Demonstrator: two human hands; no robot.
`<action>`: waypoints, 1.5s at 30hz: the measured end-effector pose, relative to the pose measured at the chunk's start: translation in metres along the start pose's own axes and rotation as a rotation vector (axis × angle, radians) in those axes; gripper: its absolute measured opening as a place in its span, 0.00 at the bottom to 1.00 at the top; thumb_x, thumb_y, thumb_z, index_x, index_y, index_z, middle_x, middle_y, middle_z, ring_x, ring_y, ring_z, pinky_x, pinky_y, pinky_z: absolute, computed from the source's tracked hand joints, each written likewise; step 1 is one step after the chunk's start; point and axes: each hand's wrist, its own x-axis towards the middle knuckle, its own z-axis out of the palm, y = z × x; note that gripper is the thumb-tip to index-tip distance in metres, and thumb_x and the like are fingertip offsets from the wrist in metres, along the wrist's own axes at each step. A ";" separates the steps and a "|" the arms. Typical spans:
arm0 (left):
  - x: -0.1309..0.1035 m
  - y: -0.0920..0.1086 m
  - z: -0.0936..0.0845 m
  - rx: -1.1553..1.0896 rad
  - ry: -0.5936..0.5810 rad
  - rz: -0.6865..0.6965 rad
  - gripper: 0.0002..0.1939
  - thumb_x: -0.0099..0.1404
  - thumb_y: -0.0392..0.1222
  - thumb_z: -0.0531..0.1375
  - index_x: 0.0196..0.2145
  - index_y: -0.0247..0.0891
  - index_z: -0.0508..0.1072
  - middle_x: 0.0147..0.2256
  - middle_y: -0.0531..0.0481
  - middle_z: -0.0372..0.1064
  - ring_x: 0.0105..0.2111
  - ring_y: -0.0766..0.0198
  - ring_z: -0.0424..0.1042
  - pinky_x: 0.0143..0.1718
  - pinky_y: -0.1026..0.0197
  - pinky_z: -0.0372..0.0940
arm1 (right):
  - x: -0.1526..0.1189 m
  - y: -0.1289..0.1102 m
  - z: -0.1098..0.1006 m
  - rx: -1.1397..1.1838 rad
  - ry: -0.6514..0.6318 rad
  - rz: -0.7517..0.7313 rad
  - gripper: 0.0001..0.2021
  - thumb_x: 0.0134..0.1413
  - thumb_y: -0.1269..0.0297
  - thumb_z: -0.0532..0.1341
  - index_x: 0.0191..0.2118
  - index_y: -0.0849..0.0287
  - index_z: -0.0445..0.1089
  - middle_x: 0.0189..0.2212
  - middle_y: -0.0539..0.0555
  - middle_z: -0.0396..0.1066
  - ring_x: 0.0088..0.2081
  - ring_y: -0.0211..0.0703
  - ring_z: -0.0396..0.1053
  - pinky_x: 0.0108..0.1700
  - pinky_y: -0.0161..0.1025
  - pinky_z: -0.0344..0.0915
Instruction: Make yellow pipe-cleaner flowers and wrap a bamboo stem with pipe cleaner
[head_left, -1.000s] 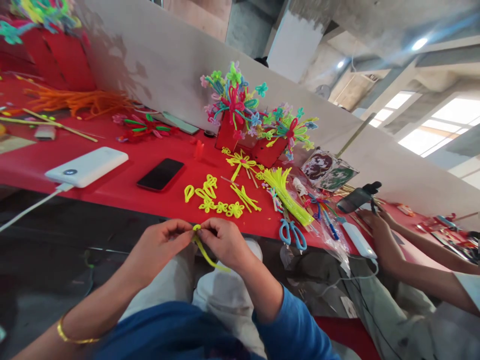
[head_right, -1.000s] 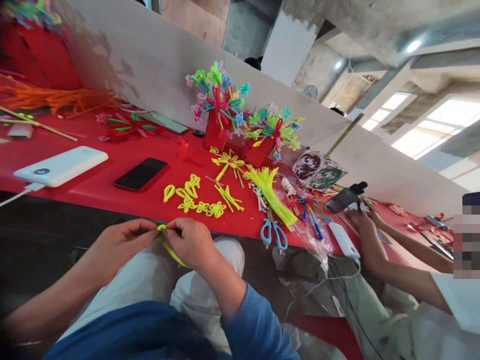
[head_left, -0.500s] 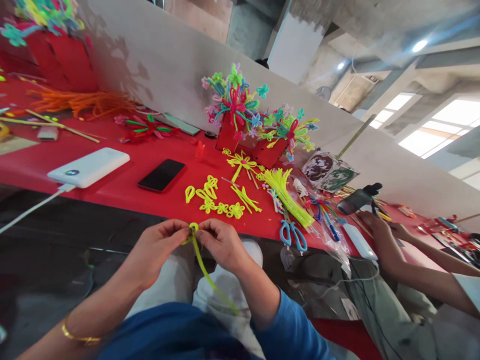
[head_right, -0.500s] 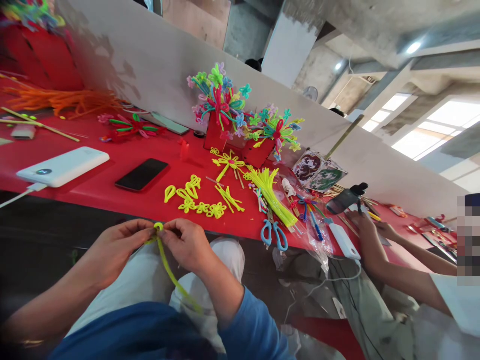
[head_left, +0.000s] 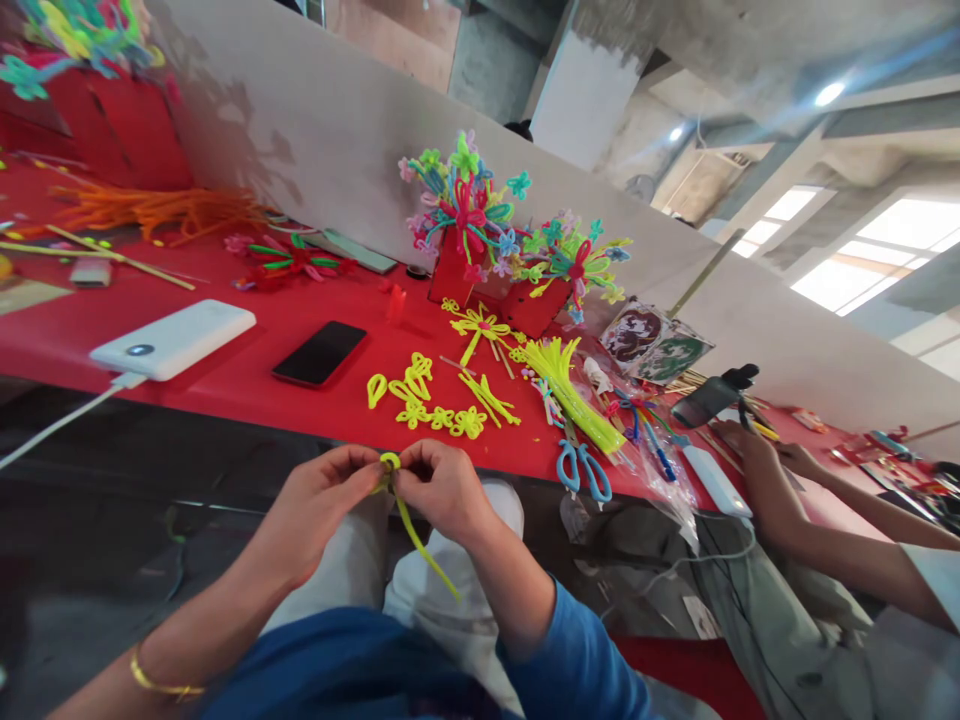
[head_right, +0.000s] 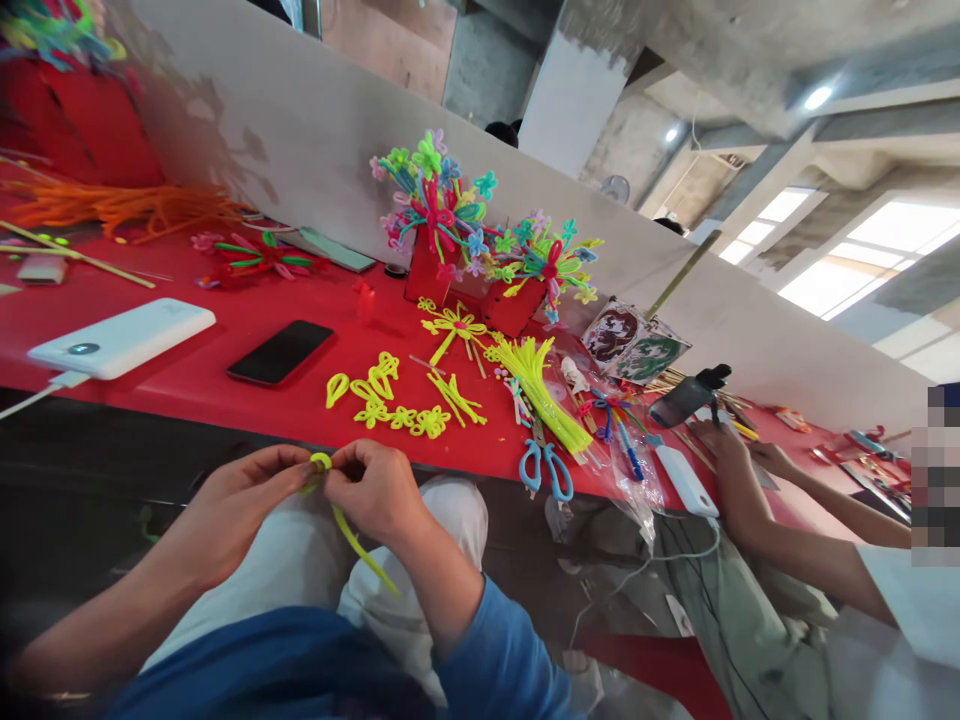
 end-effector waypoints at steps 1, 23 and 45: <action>0.000 0.001 0.000 0.008 -0.020 -0.007 0.20 0.32 0.50 0.75 0.22 0.38 0.77 0.20 0.54 0.73 0.21 0.65 0.67 0.21 0.66 0.62 | -0.001 -0.001 -0.001 -0.010 -0.012 -0.008 0.01 0.42 0.70 0.60 0.25 0.59 0.67 0.20 0.44 0.64 0.22 0.33 0.60 0.26 0.31 0.58; 0.003 0.000 -0.007 0.082 -0.107 -0.051 0.14 0.37 0.46 0.73 0.21 0.38 0.77 0.20 0.52 0.73 0.21 0.62 0.69 0.23 0.63 0.64 | 0.002 0.007 -0.004 0.124 -0.042 -0.002 0.04 0.49 0.66 0.62 0.31 0.59 0.73 0.24 0.47 0.70 0.26 0.36 0.66 0.30 0.32 0.63; 0.007 -0.008 -0.018 0.188 -0.097 -0.042 0.13 0.39 0.48 0.72 0.22 0.40 0.77 0.21 0.53 0.74 0.21 0.60 0.70 0.22 0.63 0.64 | -0.014 0.002 -0.012 -0.246 0.005 -0.053 0.05 0.50 0.71 0.61 0.29 0.56 0.73 0.23 0.47 0.69 0.26 0.37 0.66 0.29 0.33 0.59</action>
